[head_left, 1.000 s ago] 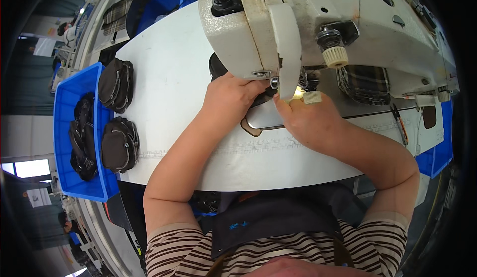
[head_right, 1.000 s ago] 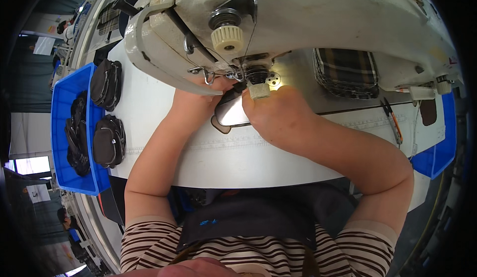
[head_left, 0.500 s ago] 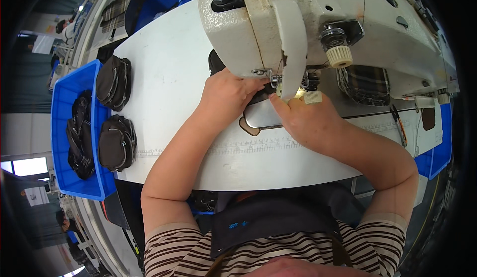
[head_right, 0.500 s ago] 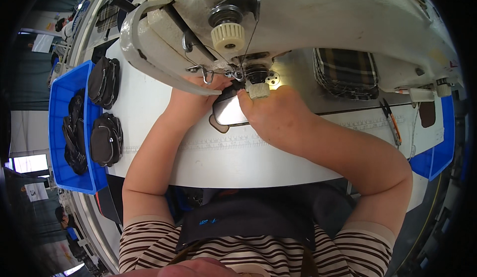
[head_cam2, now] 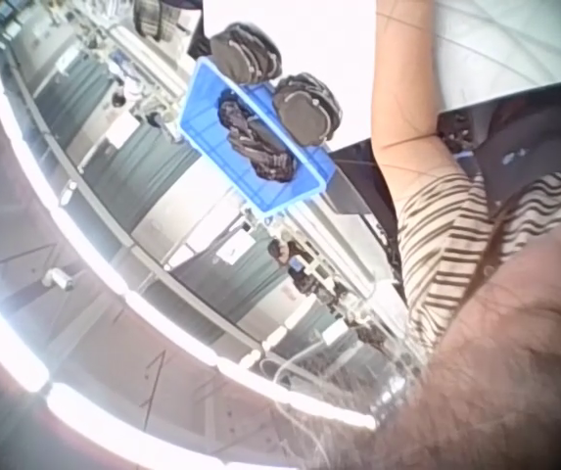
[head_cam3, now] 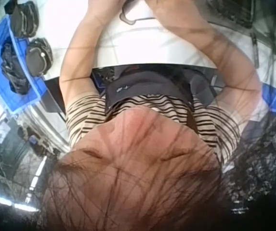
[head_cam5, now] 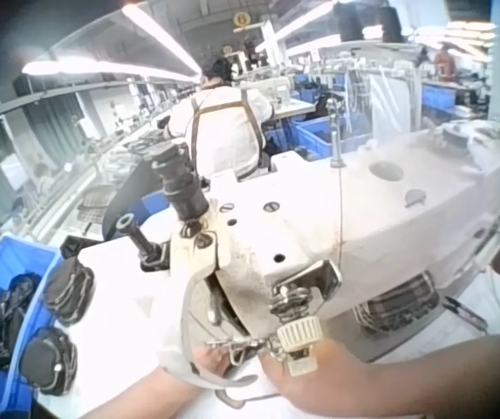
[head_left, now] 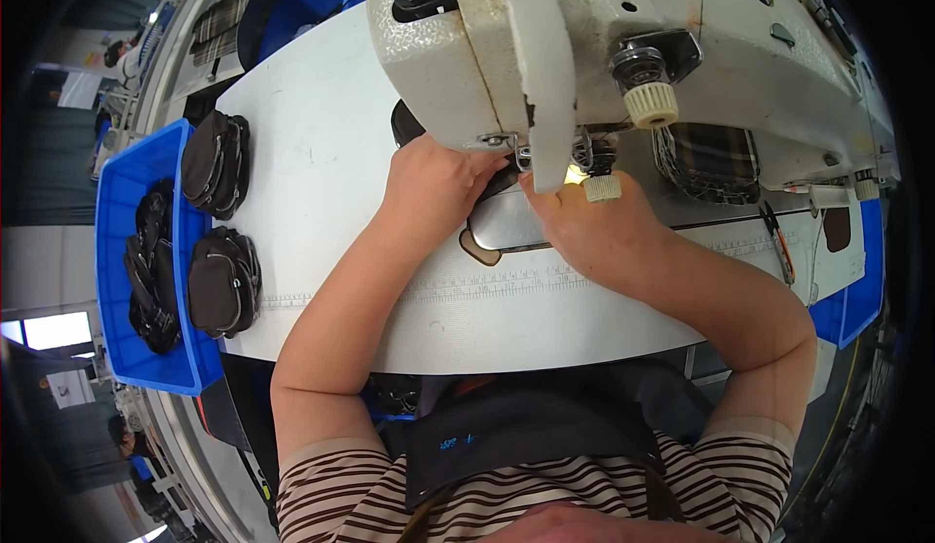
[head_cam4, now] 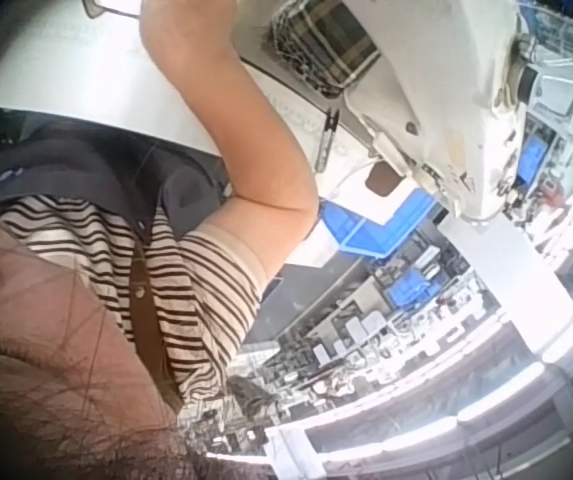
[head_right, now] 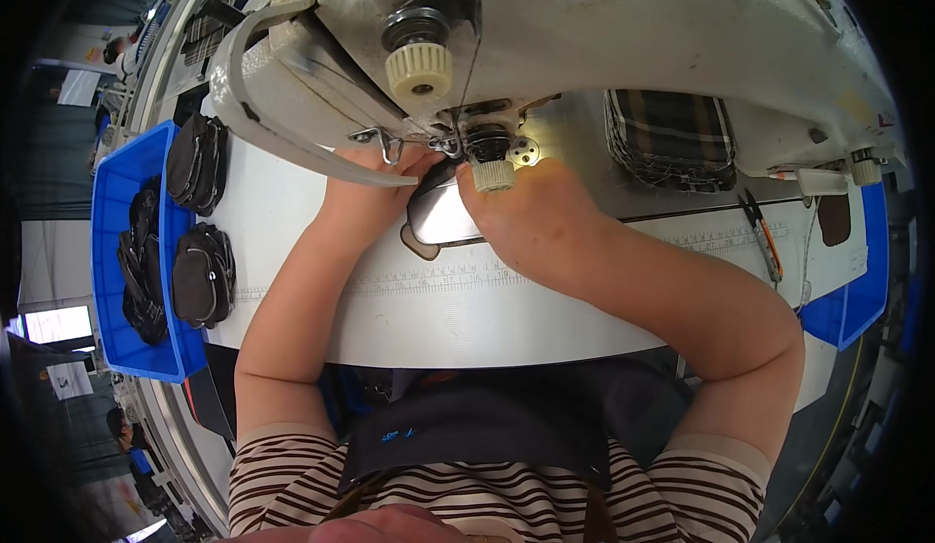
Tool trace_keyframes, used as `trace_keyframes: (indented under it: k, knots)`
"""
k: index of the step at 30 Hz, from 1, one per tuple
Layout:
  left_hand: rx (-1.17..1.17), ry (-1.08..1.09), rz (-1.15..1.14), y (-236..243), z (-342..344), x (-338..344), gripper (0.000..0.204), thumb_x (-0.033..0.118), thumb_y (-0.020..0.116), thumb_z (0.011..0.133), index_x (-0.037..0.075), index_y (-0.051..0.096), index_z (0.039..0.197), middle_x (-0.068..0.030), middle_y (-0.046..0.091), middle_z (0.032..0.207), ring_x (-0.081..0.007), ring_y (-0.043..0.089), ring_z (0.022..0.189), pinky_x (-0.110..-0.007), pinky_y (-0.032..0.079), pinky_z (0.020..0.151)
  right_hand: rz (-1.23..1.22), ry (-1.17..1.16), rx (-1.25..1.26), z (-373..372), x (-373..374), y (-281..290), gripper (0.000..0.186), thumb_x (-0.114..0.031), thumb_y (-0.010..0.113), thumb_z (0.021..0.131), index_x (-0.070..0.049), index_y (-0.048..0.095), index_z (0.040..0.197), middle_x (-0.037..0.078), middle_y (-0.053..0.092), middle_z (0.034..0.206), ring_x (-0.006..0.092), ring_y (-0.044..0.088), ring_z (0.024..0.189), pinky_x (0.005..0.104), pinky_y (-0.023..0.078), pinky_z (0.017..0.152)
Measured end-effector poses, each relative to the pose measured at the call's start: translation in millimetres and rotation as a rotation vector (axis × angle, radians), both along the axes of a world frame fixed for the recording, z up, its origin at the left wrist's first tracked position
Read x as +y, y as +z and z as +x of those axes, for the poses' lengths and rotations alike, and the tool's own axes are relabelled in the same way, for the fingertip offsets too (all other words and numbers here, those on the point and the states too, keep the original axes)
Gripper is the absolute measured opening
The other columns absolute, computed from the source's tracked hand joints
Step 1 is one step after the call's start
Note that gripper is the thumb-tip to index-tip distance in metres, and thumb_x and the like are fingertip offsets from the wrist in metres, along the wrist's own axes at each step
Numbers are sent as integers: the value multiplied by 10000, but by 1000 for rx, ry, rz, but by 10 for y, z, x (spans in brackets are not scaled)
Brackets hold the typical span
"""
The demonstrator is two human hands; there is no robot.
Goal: Sewing the edges of a small black leather pouch using an industrial sewing machine.
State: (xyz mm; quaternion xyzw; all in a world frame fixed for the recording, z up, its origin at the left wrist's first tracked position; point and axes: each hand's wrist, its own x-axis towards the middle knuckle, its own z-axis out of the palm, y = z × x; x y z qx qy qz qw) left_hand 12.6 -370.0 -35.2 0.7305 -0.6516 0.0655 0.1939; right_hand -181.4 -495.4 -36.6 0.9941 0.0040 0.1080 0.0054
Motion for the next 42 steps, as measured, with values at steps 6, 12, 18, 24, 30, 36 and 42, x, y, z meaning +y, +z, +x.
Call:
trace_keyframes:
  k: [6,12,18,24,30,36,42]
  knots:
    - [5,38,-24,-2,-47,-7,216,140,762,854,171,772,1068,-66,707,936,-298,684,858,-406,571,715,44,-31,53,4,6,32,568,-85,676,767,27,630,1322,72,654,650,260,666,563,399,537,583]
    - [74,29,-60,21,-30,-29,107,195,786,856,91,770,873,-112,706,754,-317,688,688,-420,538,607,31,-21,-59,18,-21,-7,558,-89,667,783,1,635,1333,65,654,648,248,669,569,387,522,556]
    - [247,76,149,157,-114,126,256,192,769,854,115,715,1093,-87,692,950,-306,682,898,-402,561,735,17,31,-88,-13,2,-82,528,-89,682,775,-29,664,1300,30,619,595,232,637,523,370,481,517]
    - [202,22,179,351,-246,220,353,170,795,782,97,651,1096,-70,658,1072,-303,660,953,-402,565,778,84,61,-96,-10,-27,-99,519,-94,677,788,-31,660,1302,25,614,590,230,620,501,375,474,502]
    - [28,24,53,179,-311,193,291,111,771,769,96,677,1044,-49,661,1057,-267,657,943,-375,567,759,89,57,-88,15,-17,-121,501,-94,663,803,-35,660,1300,5,601,570,224,613,489,370,466,489]
    - [-93,54,26,186,-345,145,228,121,782,754,114,695,965,-17,662,991,-254,650,894,-358,554,739,70,48,-147,23,0,-142,441,-93,649,831,-38,678,1268,-3,587,561,220,613,490,377,472,487]
    - [-126,-15,-42,49,-264,100,216,94,773,722,114,682,916,-17,650,961,-238,651,890,-345,558,723,-20,0,-127,-11,46,-56,321,-119,666,808,-100,723,1123,-5,583,707,162,602,577,340,468,494]
